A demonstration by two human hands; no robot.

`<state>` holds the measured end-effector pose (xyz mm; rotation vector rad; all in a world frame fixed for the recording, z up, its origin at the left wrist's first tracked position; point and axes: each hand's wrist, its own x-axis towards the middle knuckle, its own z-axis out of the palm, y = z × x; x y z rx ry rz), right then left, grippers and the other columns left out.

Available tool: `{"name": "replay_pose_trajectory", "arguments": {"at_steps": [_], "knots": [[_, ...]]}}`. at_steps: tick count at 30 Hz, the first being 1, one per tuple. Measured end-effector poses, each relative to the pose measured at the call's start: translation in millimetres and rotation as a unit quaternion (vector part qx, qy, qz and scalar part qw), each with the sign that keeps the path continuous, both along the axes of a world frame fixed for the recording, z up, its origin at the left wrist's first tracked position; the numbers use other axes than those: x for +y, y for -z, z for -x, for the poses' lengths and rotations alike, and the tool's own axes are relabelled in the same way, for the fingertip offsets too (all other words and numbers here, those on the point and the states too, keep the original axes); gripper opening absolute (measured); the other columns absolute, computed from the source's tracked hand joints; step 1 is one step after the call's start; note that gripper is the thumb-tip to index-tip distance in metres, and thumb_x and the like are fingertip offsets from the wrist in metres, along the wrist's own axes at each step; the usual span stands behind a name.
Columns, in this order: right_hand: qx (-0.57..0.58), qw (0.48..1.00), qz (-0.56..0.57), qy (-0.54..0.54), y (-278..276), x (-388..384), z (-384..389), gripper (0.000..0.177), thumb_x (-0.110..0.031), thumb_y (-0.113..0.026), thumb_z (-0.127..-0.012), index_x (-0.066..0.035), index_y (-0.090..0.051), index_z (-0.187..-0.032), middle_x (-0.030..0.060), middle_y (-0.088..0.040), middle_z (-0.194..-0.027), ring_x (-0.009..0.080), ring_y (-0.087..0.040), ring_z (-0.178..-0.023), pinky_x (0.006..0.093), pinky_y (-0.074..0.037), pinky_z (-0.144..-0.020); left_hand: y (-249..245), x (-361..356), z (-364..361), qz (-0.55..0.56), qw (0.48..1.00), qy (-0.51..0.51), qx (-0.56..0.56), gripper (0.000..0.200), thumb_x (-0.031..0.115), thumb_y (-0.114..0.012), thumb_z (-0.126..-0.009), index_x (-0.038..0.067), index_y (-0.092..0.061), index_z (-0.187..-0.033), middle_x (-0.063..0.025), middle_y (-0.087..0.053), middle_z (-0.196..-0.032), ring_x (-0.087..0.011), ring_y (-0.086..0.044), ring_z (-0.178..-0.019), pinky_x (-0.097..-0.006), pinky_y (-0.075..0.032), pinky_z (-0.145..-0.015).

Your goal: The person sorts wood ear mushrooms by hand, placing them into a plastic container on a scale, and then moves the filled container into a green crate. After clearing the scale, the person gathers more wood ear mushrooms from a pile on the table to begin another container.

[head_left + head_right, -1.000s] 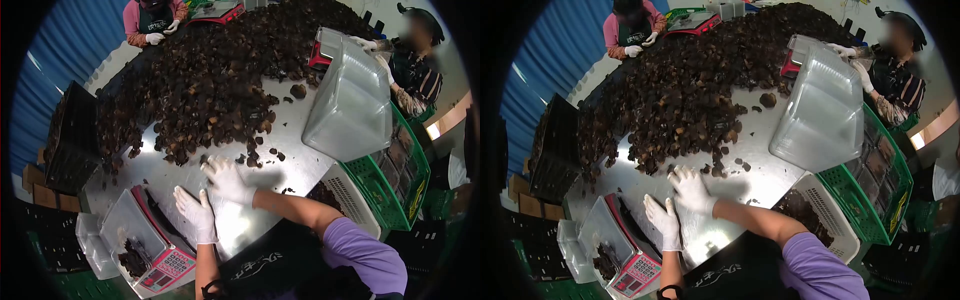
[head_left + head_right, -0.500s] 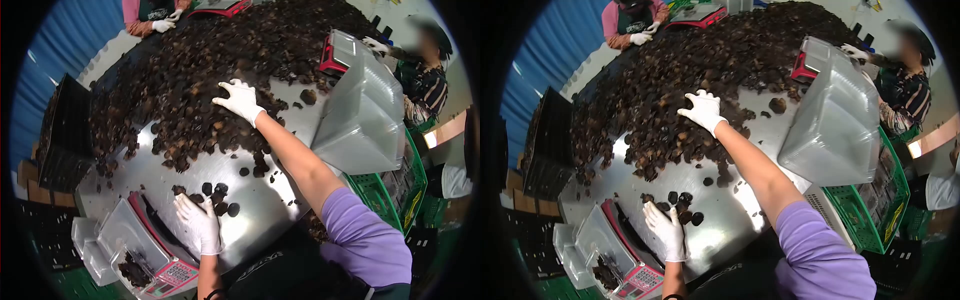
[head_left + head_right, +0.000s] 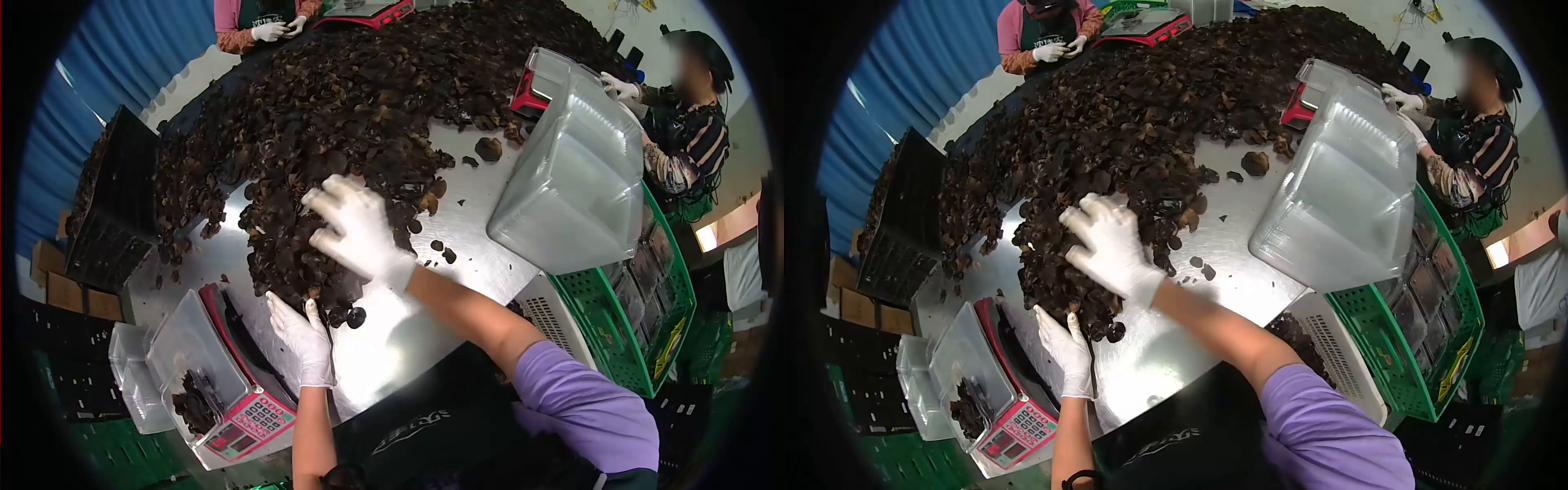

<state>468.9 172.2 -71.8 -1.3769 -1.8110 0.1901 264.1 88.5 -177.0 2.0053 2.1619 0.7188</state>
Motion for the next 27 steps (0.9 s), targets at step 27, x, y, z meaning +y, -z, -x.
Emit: {"name": "replay_pose_trajectory", "arguments": {"at_steps": [27], "knots": [[-0.291, 0.892, 0.233, 0.257, 20.1, -258.8, -150.7, 0.011, -0.017, -0.072, -0.076, -0.008, -0.068, -0.082, 0.0115, -0.064, -0.085, 0.0301, -0.062, -0.08, 0.0422, -0.047, -0.069, 6.9, -0.9, 1.5, -0.036, 0.999, 0.001, -0.027, 0.082, 0.045, -0.05, -0.096, -0.01, -0.018, -0.147, -0.0291, -0.029, -0.15, -0.0382, -0.027, -0.141, -0.0471, -0.021, -0.116]]}}
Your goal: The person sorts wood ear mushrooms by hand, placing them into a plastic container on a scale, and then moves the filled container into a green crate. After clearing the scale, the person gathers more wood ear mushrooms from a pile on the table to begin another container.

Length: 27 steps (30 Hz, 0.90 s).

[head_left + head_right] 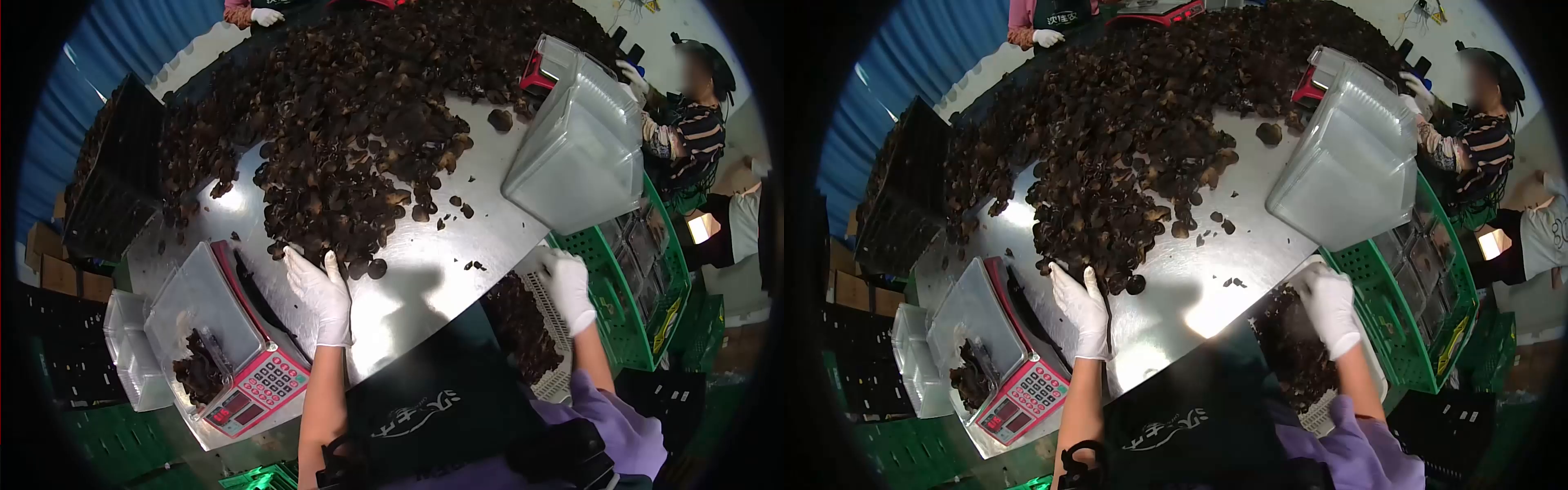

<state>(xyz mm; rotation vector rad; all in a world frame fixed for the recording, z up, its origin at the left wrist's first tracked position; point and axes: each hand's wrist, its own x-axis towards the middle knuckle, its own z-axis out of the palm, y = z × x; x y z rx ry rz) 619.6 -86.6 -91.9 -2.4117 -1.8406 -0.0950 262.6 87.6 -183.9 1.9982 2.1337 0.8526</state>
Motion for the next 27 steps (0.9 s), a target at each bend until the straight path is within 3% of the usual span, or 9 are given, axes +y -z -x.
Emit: {"name": "replay_pose_trajectory", "arguments": {"at_steps": [1, 2, 7, 10, 15, 17, 21, 24, 27], "knots": [[-0.045, 0.994, 0.095, 0.008, -6.7, -14.0, -2.5, 0.011, -0.019, -0.072, -0.076, -0.01, -0.068, -0.081, 0.0107, -0.065, -0.084, 0.029, -0.062, -0.08, 0.0426, -0.046, -0.069, -0.6, 0.1, 0.0, -0.004, 1.0, 0.003, -0.005, 0.082, 0.045, -0.05, -0.096, -0.011, -0.018, -0.147, -0.03, -0.029, -0.15, -0.0393, -0.027, -0.141, -0.0473, -0.021, -0.116], [-0.046, 0.994, 0.097, 0.012, -10.3, -15.2, 1.7, 0.011, -0.019, -0.072, -0.076, -0.01, -0.068, -0.081, 0.0107, -0.065, -0.084, 0.029, -0.062, -0.08, 0.0426, -0.046, -0.069, -1.0, -0.5, 0.9, -0.002, 1.0, 0.007, -0.006, 0.082, 0.045, -0.05, -0.096, -0.011, -0.018, -0.147, -0.03, -0.029, -0.15, -0.0393, -0.027, -0.141, -0.0473, -0.021, -0.116], [0.155, 0.968, -0.17, -0.097, -5.8, 72.7, 45.4, 0.014, -0.02, -0.064, -0.084, -0.01, -0.069, -0.094, 0.0105, -0.065, -0.096, 0.031, -0.062, -0.085, 0.0422, -0.048, -0.077, -6.5, -15.7, -13.2, -0.033, 0.997, 0.012, -0.076, 0.092, 0.044, -0.057, -0.093, -0.013, -0.01, -0.147, -0.0343, -0.021, -0.151, -0.0452, -0.022, -0.141, -0.0497, -0.017, -0.117], [0.228, 0.946, -0.224, -0.052, 20.8, 161.3, 53.6, 0.032, -0.017, -0.062, -0.084, -0.012, -0.064, -0.116, 0.0134, -0.062, -0.104, 0.0331, -0.062, -0.095, 0.042, -0.05, -0.083, -29.8, -46.2, -18.0, -0.022, 0.993, 0.095, -0.063, 0.097, 0.037, -0.066, -0.086, -0.014, -0.009, -0.146, -0.0366, -0.019, -0.15, -0.049, -0.02, -0.14, -0.0522, -0.017, -0.116], [0.163, 0.979, -0.114, 0.035, 64.1, 241.4, 26.9, 0.035, -0.018, -0.064, -0.08, -0.012, -0.067, -0.115, 0.0148, -0.064, -0.105, 0.0341, -0.063, -0.096, 0.0422, -0.05, -0.083, -30.3, -90.7, -3.9, 0.006, 0.988, 0.138, -0.072, 0.095, 0.034, -0.068, -0.084, -0.015, -0.014, -0.145, -0.0367, -0.022, -0.148, -0.0503, -0.023, -0.138, -0.0525, -0.019, -0.115], [0.244, 0.957, -0.153, 0.042, 65.2, 237.3, 21.3, 0.025, -0.018, -0.062, -0.081, -0.008, -0.07, -0.103, 0.0152, -0.067, -0.101, 0.0334, -0.064, -0.095, 0.0412, -0.05, -0.085, -16.8, -96.2, 1.6, 0.014, 0.985, 0.15, -0.079, 0.093, 0.033, -0.068, -0.084, -0.015, -0.017, -0.144, -0.0367, -0.025, -0.147, -0.0506, -0.026, -0.136, -0.0524, -0.02, -0.115], [0.229, 0.946, -0.229, -0.023, 36.7, 165.0, 27.5, 0.018, -0.017, -0.063, -0.082, -0.009, -0.07, -0.096, 0.0119, -0.067, -0.096, 0.0331, -0.065, -0.088, 0.0407, -0.052, -0.078, -16.4, -91.2, -3.3, 0.015, 0.99, 0.136, -0.04, 0.089, 0.04, -0.064, -0.086, -0.014, -0.022, -0.144, -0.0335, -0.032, -0.145, -0.0479, -0.031, -0.134, -0.0517, -0.024, -0.113], [0.135, 0.984, -0.085, -0.08, -7.5, 69.7, 16.9, 0.013, -0.018, -0.066, -0.08, -0.012, -0.07, -0.09, 0.0102, -0.067, -0.09, 0.0314, -0.066, -0.081, 0.0405, -0.053, -0.073, -18.4, -92.1, -3.2, 0.041, 0.99, 0.134, -0.027, 0.088, 0.046, -0.059, -0.088, -0.013, -0.024, -0.144, -0.032, -0.035, -0.144, -0.0467, -0.032, -0.134, -0.0519, -0.024, -0.111], [0.021, 0.978, 0.206, -0.018, -27.5, -9.1, -18.9, 0.025, -0.021, -0.073, -0.072, -0.011, -0.07, -0.094, 0.0117, -0.066, -0.085, 0.0309, -0.066, -0.077, 0.0408, -0.052, -0.069, -15.7, -91.9, -2.3, 0.057, 0.989, 0.131, -0.03, 0.089, 0.049, -0.057, -0.089, -0.013, -0.025, -0.144, -0.0316, -0.036, -0.143, -0.0461, -0.031, -0.135, -0.0519, -0.023, -0.111]]}}
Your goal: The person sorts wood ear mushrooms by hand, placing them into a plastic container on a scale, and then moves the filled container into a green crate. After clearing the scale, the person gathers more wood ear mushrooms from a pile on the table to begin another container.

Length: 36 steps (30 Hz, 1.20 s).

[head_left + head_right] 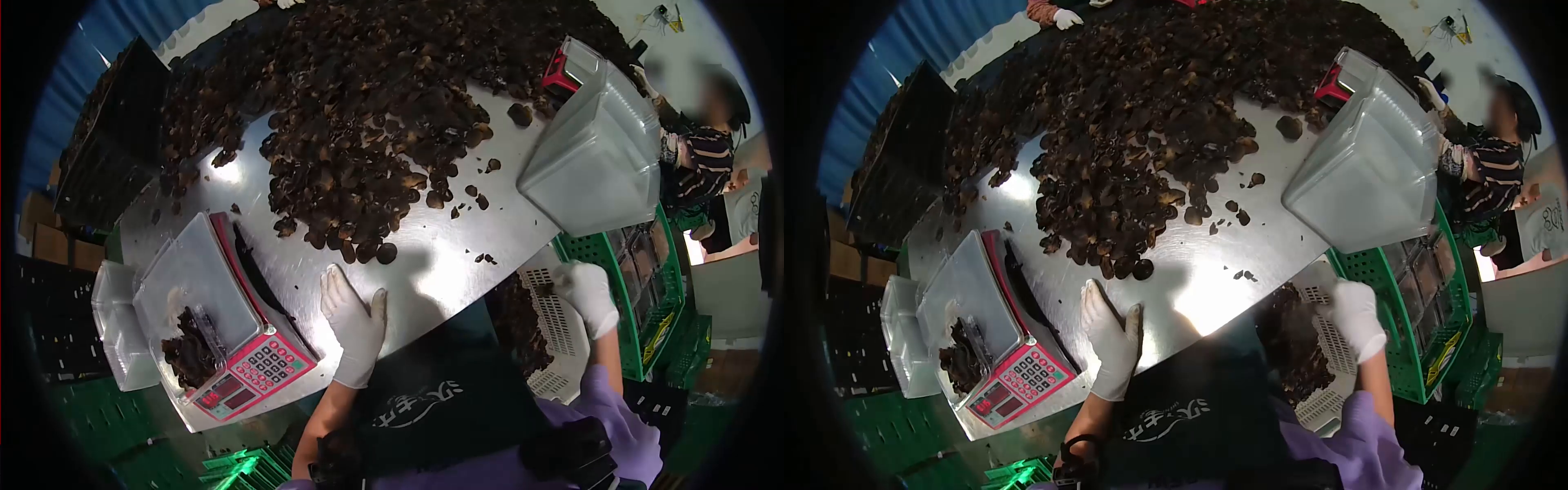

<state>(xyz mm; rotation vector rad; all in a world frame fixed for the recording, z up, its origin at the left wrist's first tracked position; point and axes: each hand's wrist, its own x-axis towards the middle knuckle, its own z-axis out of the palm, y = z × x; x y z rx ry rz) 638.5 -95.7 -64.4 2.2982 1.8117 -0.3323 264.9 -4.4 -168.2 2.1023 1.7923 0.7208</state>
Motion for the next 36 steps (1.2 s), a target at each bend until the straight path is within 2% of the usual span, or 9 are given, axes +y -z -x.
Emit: {"name": "replay_pose_trajectory", "arguments": {"at_steps": [3, 11, 21, 24, 27, 30, 31, 33, 36], "knots": [[-0.048, 0.997, -0.063, 0.001, -14.7, -14.9, 6.6, 0.03, -0.018, -0.075, -0.069, -0.009, -0.068, -0.096, 0.0121, -0.066, -0.089, 0.0309, -0.066, -0.076, 0.0395, -0.052, -0.071, -2.4, 1.0, -4.3, -0.023, 0.998, 0.017, 0.052, 0.09, 0.046, -0.062, -0.088, -0.014, -0.025, -0.143, -0.0313, -0.034, -0.144, -0.0453, -0.031, -0.136, -0.0518, -0.024, -0.111], [0.331, 0.86, -0.37, -0.117, 47.6, 134.6, 140.4, 0.04, -0.006, -0.063, -0.077, -0.008, -0.064, -0.117, 0.0136, -0.062, -0.111, 0.033, -0.061, -0.1, 0.0394, -0.05, -0.086, -5.0, -2.6, -5.1, -0.047, 0.997, 0.042, 0.039, 0.087, 0.029, -0.071, -0.083, -0.011, -0.024, -0.144, -0.0314, -0.031, -0.145, -0.0473, -0.03, -0.136, -0.0505, -0.025, -0.112], [0.513, 0.774, -0.372, 0.013, 57.3, 158.8, 141.5, 0.019, -0.009, -0.065, -0.083, 0.004, -0.067, -0.096, 0.0128, -0.06, -0.096, 0.0204, -0.059, -0.087, 0.0302, -0.047, -0.077, -10.2, 58.0, -26.5, -0.054, 0.976, 0.041, 0.205, 0.023, 0.017, -0.065, -0.081, 0.01, -0.063, -0.103, -0.0079, -0.057, -0.095, -0.0268, -0.056, -0.093, -0.0397, -0.045, -0.078], [0.543, 0.813, -0.204, 0.05, 13.2, 103.3, 98.6, 0.02, -0.009, -0.063, -0.085, 0.005, -0.066, -0.1, 0.0126, -0.061, -0.098, 0.0211, -0.063, -0.085, 0.031, -0.049, -0.075, -18.4, 55.0, -22.8, -0.095, 0.972, 0.042, 0.211, 0.011, 0.015, -0.066, -0.079, 0.009, -0.061, -0.086, -0.009, -0.057, -0.092, -0.028, -0.057, -0.089, -0.0386, -0.046, -0.075], [0.248, 0.959, -0.13, -0.038, -9.0, 41.1, 50.3, 0.027, -0.016, -0.068, -0.075, -0.005, -0.068, -0.1, 0.0127, -0.067, -0.092, 0.0342, -0.063, -0.084, 0.0408, -0.05, -0.077, -39.5, 37.3, -14.5, -0.141, 0.987, 0.065, -0.029, 0.011, 0.004, -0.063, -0.074, 0.007, -0.06, -0.084, -0.0127, -0.055, -0.095, -0.0292, -0.056, -0.078, -0.0379, -0.046, -0.067], [0.017, 0.99, -0.137, -0.007, 14.6, 9.8, 22.4, 0.025, -0.019, -0.071, -0.074, -0.008, -0.069, -0.097, 0.012, -0.065, -0.093, 0.0342, -0.063, -0.083, 0.0427, -0.049, -0.075, -20.5, 14.9, -1.0, 0.194, 0.908, -0.001, -0.371, 0.012, -0.001, -0.057, -0.08, 0.006, -0.059, -0.091, -0.0086, -0.061, -0.094, -0.0206, -0.061, -0.078, -0.0318, -0.049, -0.063], [0.084, 0.982, -0.167, 0.018, 18.2, 14.7, 25.8, 0.024, -0.018, -0.071, -0.075, -0.008, -0.069, -0.097, 0.0121, -0.065, -0.093, 0.034, -0.063, -0.084, 0.0422, -0.05, -0.074, -18.9, 9.6, 2.1, 0.192, 0.909, -0.006, -0.369, 0.012, -0.001, -0.057, -0.08, 0.006, -0.059, -0.091, -0.0086, -0.061, -0.094, -0.0206, -0.061, -0.078, -0.0318, -0.049, -0.063], [0.176, 0.957, -0.229, 0.023, 22.1, 31.0, 44.4, 0.022, -0.016, -0.071, -0.077, -0.007, -0.068, -0.097, 0.0123, -0.065, -0.092, 0.0333, -0.064, -0.085, 0.0411, -0.05, -0.073, -25.8, -1.5, 1.7, 0.337, 0.698, -0.028, -0.631, 0.025, 0.001, -0.052, -0.083, 0.004, -0.058, -0.108, -0.0086, -0.063, -0.099, -0.0176, -0.063, -0.084, -0.0255, -0.05, -0.07], [0.273, 0.899, -0.33, -0.093, 27.4, 76.7, 103.6, 0.02, -0.012, -0.067, -0.08, -0.006, -0.068, -0.099, 0.0134, -0.065, -0.094, 0.0328, -0.064, -0.086, 0.0398, -0.051, -0.075, -34.0, 5.5, 4.5, 0.313, 0.645, -0.039, -0.696, 0.038, 0.005, -0.047, -0.086, 0.002, -0.054, -0.124, -0.0086, -0.063, -0.093, -0.0186, -0.062, -0.076, -0.0247, -0.051, -0.068]]}}
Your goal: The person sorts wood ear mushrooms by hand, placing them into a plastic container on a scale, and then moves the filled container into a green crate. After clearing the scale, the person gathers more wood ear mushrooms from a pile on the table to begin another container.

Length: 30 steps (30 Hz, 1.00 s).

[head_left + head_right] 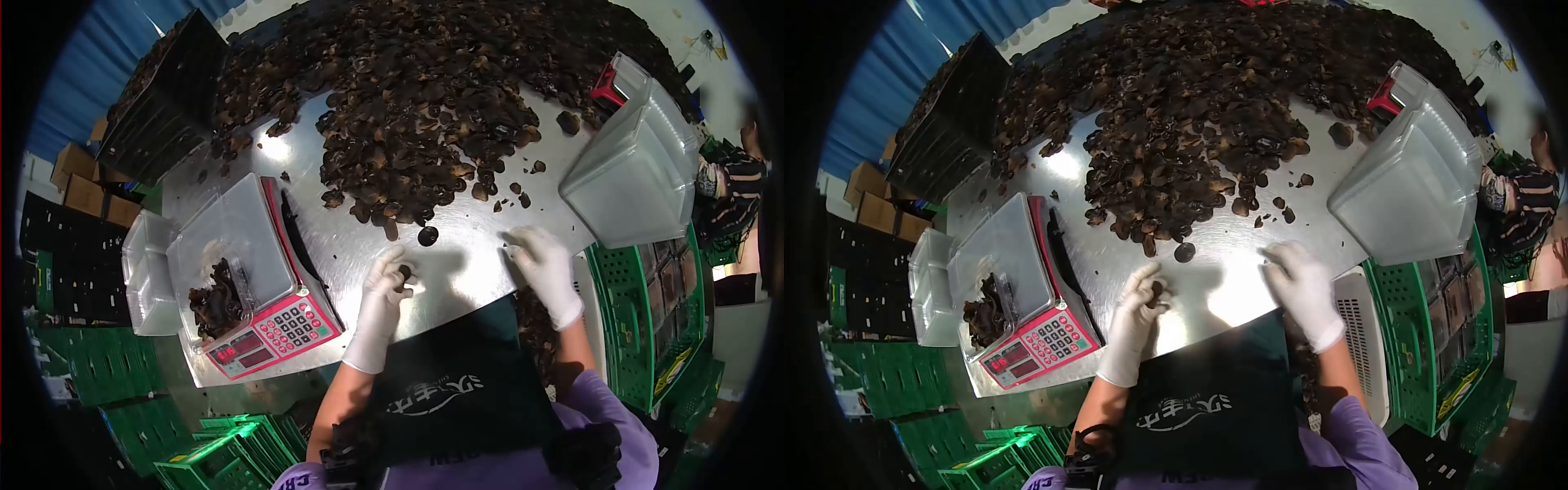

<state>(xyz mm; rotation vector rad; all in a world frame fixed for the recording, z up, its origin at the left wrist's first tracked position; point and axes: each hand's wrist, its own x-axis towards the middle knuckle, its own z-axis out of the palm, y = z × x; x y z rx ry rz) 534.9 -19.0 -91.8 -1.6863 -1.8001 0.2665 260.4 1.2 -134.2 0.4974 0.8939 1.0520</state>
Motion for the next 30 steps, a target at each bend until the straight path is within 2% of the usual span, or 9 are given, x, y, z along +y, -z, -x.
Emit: {"name": "replay_pose_trajectory", "arguments": {"at_steps": [5, 10, 12, 18, 19, 21, 24, 26, 30], "knots": [[0.014, 0.997, -0.033, -0.067, 17.2, 76.4, 74.3, 0.046, -0.012, -0.063, -0.079, -0.008, -0.058, -0.125, 0.0148, -0.058, -0.121, 0.0314, -0.056, -0.109, 0.0407, -0.046, -0.091, -9.8, 57.6, 7.3, -0.121, 0.95, -0.055, 0.283, 0.021, 0.007, -0.058, -0.09, 0.0, -0.065, -0.109, -0.0034, -0.06, -0.079, -0.0105, -0.056, -0.07, -0.0192, -0.042, -0.064], [-0.04, 0.992, 0.046, -0.11, 44.3, 81.0, 94.7, 0.064, -0.015, -0.066, -0.078, -0.007, -0.047, -0.139, 0.0183, -0.05, -0.133, 0.0329, -0.045, -0.126, 0.0449, -0.04, -0.1, -7.8, 124.1, -5.7, -0.239, 0.652, -0.085, 0.714, 0.031, 0.03, -0.074, -0.08, 0.005, -0.067, -0.096, -0.0109, -0.063, -0.076, -0.0257, -0.063, -0.071, -0.0356, -0.049, -0.067], [-0.03, 0.994, 0.015, -0.107, 47.4, 75.1, 83.6, 0.066, -0.015, -0.067, -0.077, -0.007, -0.046, -0.139, 0.0184, -0.05, -0.133, 0.0328, -0.046, -0.125, 0.0434, -0.041, -0.099, -3.6, 131.1, -3.0, -0.226, 0.638, -0.052, 0.734, 0.021, 0.028, -0.073, -0.08, 0.009, -0.066, -0.084, -0.0108, -0.066, -0.079, -0.0293, -0.064, -0.073, -0.0371, -0.049, -0.067], [0.071, 0.996, -0.061, 0.014, 5.6, 72.4, 2.8, 0.03, -0.008, -0.065, -0.076, -0.005, -0.068, -0.106, 0.0141, -0.067, -0.099, 0.0298, -0.065, -0.091, 0.0385, -0.051, -0.083, -27.2, 77.3, -15.7, -0.253, 0.83, -0.163, 0.471, 0.016, 0.003, -0.064, -0.085, 0.003, -0.054, -0.072, 0.0025, -0.046, -0.067, -0.0078, -0.046, -0.064, -0.0222, -0.042, -0.063], [0.089, 0.995, -0.029, 0.026, 2.1, 78.8, -8.9, 0.028, -0.009, -0.064, -0.078, -0.005, -0.069, -0.105, 0.0137, -0.067, -0.099, 0.0297, -0.065, -0.091, 0.0389, -0.051, -0.083, -21.4, 56.3, -30.8, -0.174, 0.919, -0.106, 0.339, 0.015, -0.002, -0.059, -0.084, 0.006, -0.053, -0.072, 0.0025, -0.046, -0.069, -0.0079, -0.047, -0.064, -0.0235, -0.046, -0.066], [0.105, 0.994, 0.003, 0.037, -2.8, 96.3, -16.1, 0.026, -0.01, -0.063, -0.079, -0.006, -0.069, -0.104, 0.0133, -0.067, -0.098, 0.0295, -0.064, -0.092, 0.0393, -0.051, -0.083, 9.7, 8.2, -69.9, -0.338, 0.897, 0.054, 0.279, 0.012, -0.005, -0.06, -0.082, 0.004, -0.06, -0.09, -0.0072, -0.062, -0.092, -0.0169, -0.061, -0.074, -0.0311, -0.053, -0.078], [0.027, 0.998, 0.022, -0.059, 1.1, 127.1, 6.4, 0.024, -0.017, -0.061, -0.083, -0.008, -0.07, -0.103, 0.0104, -0.066, -0.101, 0.0294, -0.062, -0.099, 0.0404, -0.048, -0.087, -21.9, -33.2, -97.5, -0.376, 0.806, 0.271, 0.368, 0.029, 0.021, -0.072, -0.084, 0.003, -0.064, -0.105, -0.0117, -0.065, -0.097, -0.0212, -0.065, -0.082, -0.0334, -0.051, -0.077], [-0.056, 0.996, -0.004, -0.069, 31.1, 148.5, 23.9, 0.021, -0.015, -0.063, -0.081, -0.007, -0.07, -0.099, 0.0089, -0.065, -0.106, 0.029, -0.058, -0.105, 0.0418, -0.045, -0.091, -12.3, -30.4, -93.7, -0.355, 0.8, 0.286, 0.39, 0.026, 0.021, -0.069, -0.085, 0.005, -0.065, -0.105, -0.0135, -0.065, -0.096, -0.0244, -0.064, -0.082, -0.0341, -0.051, -0.076], [0.014, 0.999, -0.047, -0.006, 46.2, 146.6, 30.8, 0.023, -0.012, -0.07, -0.074, -0.004, -0.067, -0.094, 0.011, -0.062, -0.111, 0.0314, -0.057, -0.106, 0.0423, -0.044, -0.092, -16.9, 4.6, -40.0, -0.336, 0.761, 0.1, 0.546, 0.018, 0.017, -0.065, -0.085, 0.008, -0.066, -0.101, -0.0122, -0.064, -0.095, -0.028, -0.064, -0.082, -0.0356, -0.051, -0.074]]}}
